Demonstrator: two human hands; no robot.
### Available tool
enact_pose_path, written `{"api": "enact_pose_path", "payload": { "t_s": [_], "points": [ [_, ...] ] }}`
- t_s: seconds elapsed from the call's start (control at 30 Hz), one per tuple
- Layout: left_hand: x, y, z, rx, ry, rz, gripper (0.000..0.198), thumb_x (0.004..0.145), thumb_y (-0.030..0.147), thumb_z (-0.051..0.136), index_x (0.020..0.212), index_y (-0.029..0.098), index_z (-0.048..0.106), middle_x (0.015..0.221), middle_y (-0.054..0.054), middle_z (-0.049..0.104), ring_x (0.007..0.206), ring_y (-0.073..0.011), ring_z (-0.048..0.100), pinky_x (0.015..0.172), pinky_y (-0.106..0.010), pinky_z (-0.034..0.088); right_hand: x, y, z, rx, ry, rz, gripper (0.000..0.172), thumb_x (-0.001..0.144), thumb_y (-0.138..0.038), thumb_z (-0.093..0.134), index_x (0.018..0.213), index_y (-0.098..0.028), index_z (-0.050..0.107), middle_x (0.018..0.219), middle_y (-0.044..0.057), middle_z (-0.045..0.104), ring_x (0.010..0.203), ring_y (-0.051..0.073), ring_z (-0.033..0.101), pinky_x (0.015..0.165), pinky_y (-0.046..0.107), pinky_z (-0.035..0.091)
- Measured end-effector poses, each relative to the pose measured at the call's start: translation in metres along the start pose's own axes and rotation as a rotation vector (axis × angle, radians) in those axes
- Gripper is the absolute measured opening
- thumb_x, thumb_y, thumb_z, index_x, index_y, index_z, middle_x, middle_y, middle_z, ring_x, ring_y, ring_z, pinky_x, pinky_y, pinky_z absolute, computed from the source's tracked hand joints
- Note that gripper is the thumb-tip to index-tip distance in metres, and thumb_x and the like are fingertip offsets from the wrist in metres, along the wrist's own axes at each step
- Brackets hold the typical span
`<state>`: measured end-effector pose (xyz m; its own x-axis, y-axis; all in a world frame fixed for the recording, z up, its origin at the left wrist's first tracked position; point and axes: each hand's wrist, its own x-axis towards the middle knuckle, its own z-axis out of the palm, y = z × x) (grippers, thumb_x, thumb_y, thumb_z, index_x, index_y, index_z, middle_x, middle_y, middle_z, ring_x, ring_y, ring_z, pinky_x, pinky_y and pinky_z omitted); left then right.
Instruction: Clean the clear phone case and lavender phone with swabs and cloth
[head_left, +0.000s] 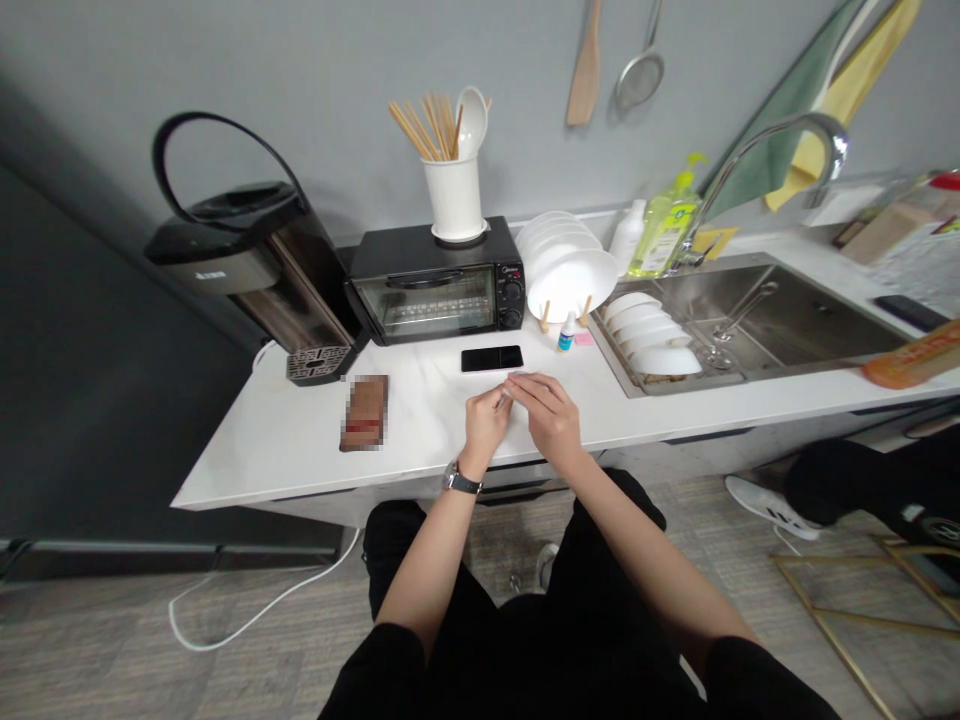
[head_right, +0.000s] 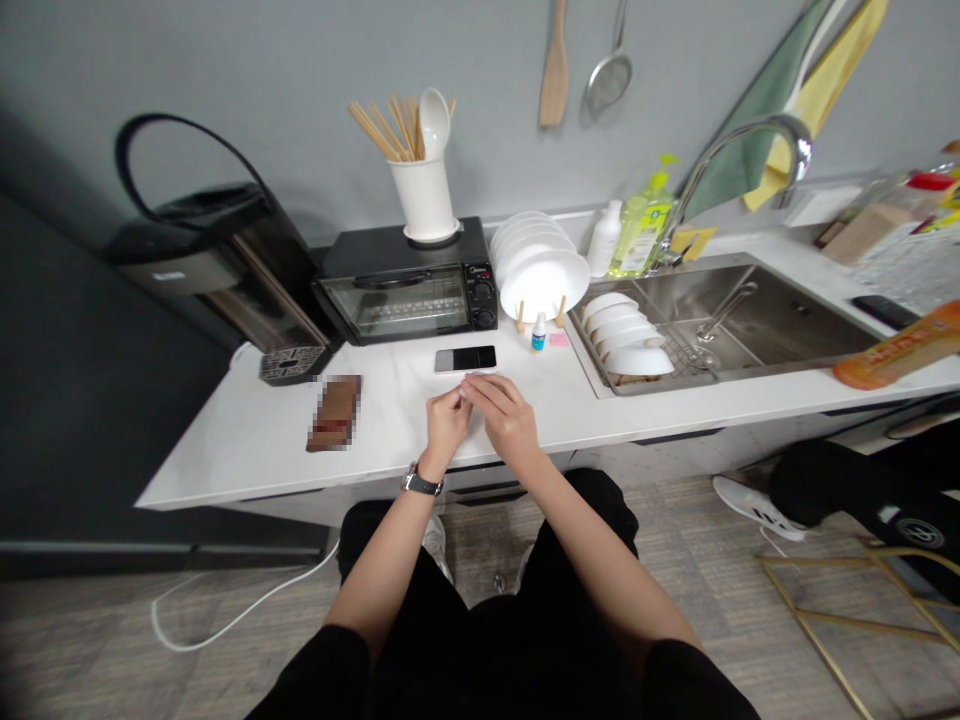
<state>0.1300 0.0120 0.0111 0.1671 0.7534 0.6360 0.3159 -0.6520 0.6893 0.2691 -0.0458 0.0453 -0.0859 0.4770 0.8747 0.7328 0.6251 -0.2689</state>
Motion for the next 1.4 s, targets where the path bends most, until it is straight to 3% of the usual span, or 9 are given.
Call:
{"api": "enact_pose_path", "payload": {
  "t_s": [0.17, 0.33, 0.47, 0.57, 0.8, 0.97, 1.1, 1.33, 1.4],
  "points": [
    [0.003, 0.006, 0.0, -0.092, 0.002, 0.037, 0.021, 0.101, 0.031, 0.065, 0.106, 0.021, 0.082, 0.102, -0.008, 0.084, 0.076, -0.0183, 0.078, 0.077, -0.029, 0.063, 0.001, 0.018, -0.011, -0.069, 0.037, 0.082, 0.049, 0.103, -0.005, 0.049, 0.141, -0.03, 0.069, 0.13, 0.007, 0.077, 0.118, 0.024, 0.068, 0.1, 0.045, 0.064],
    [0.0, 0.005, 0.001, -0.065, 0.001, 0.004, 0.022, 0.102, 0.03, 0.063, 0.108, 0.02, 0.082, 0.1, -0.008, 0.084, 0.077, -0.0186, 0.078, 0.075, -0.029, 0.064, 0.001, 0.01, -0.006, -0.078, 0.055, 0.072, 0.046, 0.104, -0.008, 0.051, 0.141, -0.028, 0.069, 0.129, 0.008, 0.077, 0.118, 0.025, 0.069, 0.099, 0.046, 0.065],
    [-0.002, 0.002, 0.001, 0.024, -0.003, 0.013, 0.028, 0.1, 0.026, 0.061, 0.079, 0.016, 0.077, 0.065, -0.003, 0.074, 0.052, -0.0127, 0.062, 0.056, -0.023, 0.051, 0.0, -0.008, 0.006, -0.027, 0.039, 0.021, 0.048, 0.104, -0.008, 0.053, 0.145, -0.028, 0.065, 0.13, 0.009, 0.076, 0.121, 0.025, 0.068, 0.099, 0.047, 0.066],
    [-0.001, 0.001, 0.0, 0.048, 0.003, 0.014, 0.033, 0.098, 0.022, 0.059, 0.067, 0.016, 0.068, 0.055, -0.001, 0.065, 0.048, -0.0117, 0.054, 0.051, -0.023, 0.043, -0.001, -0.016, 0.011, 0.01, 0.04, -0.022, 0.051, 0.103, -0.006, 0.054, 0.148, -0.028, 0.062, 0.131, 0.008, 0.076, 0.123, 0.025, 0.068, 0.099, 0.046, 0.066],
    [-0.001, 0.002, 0.001, 0.031, -0.009, 0.025, 0.033, 0.1, 0.026, 0.06, 0.071, 0.016, 0.071, 0.059, -0.002, 0.068, 0.05, -0.0129, 0.058, 0.053, -0.023, 0.047, -0.005, -0.004, 0.005, -0.007, -0.023, -0.023, 0.048, 0.104, -0.007, 0.052, 0.145, -0.028, 0.064, 0.131, 0.008, 0.076, 0.123, 0.024, 0.069, 0.101, 0.046, 0.065],
    [0.0, 0.004, 0.002, -0.06, -0.021, 0.025, 0.023, 0.102, 0.032, 0.062, 0.105, 0.02, 0.082, 0.098, -0.007, 0.084, 0.076, -0.019, 0.078, 0.075, -0.029, 0.064, -0.007, 0.019, -0.007, -0.103, 0.043, 0.032, 0.049, 0.104, -0.005, 0.049, 0.144, -0.028, 0.066, 0.131, 0.008, 0.076, 0.121, 0.024, 0.069, 0.1, 0.046, 0.065],
    [0.001, 0.005, 0.003, -0.082, -0.027, 0.002, 0.024, 0.103, 0.035, 0.062, 0.11, 0.022, 0.081, 0.106, -0.008, 0.083, 0.084, -0.0202, 0.08, 0.084, -0.032, 0.066, -0.005, 0.021, -0.009, -0.125, 0.071, 0.037, 0.047, 0.104, -0.006, 0.049, 0.142, -0.027, 0.067, 0.13, 0.009, 0.077, 0.119, 0.024, 0.069, 0.098, 0.045, 0.065],
    [-0.003, 0.001, 0.004, 0.034, -0.034, 0.021, 0.032, 0.102, 0.028, 0.058, 0.077, 0.016, 0.074, 0.063, -0.005, 0.072, 0.051, -0.0167, 0.063, 0.055, -0.029, 0.052, -0.006, -0.01, 0.009, -0.034, 0.045, -0.022, 0.051, 0.104, -0.008, 0.053, 0.151, -0.027, 0.059, 0.131, 0.009, 0.075, 0.123, 0.024, 0.068, 0.1, 0.045, 0.066],
    [-0.004, -0.002, 0.004, 0.05, -0.032, 0.034, 0.031, 0.1, 0.025, 0.057, 0.075, 0.015, 0.072, 0.061, -0.007, 0.07, 0.051, -0.0178, 0.061, 0.053, -0.031, 0.049, -0.006, -0.015, 0.012, -0.005, 0.042, -0.06, 0.056, 0.103, -0.007, 0.056, 0.155, -0.026, 0.053, 0.133, 0.01, 0.074, 0.126, 0.025, 0.066, 0.102, 0.045, 0.066]
  ]
}}
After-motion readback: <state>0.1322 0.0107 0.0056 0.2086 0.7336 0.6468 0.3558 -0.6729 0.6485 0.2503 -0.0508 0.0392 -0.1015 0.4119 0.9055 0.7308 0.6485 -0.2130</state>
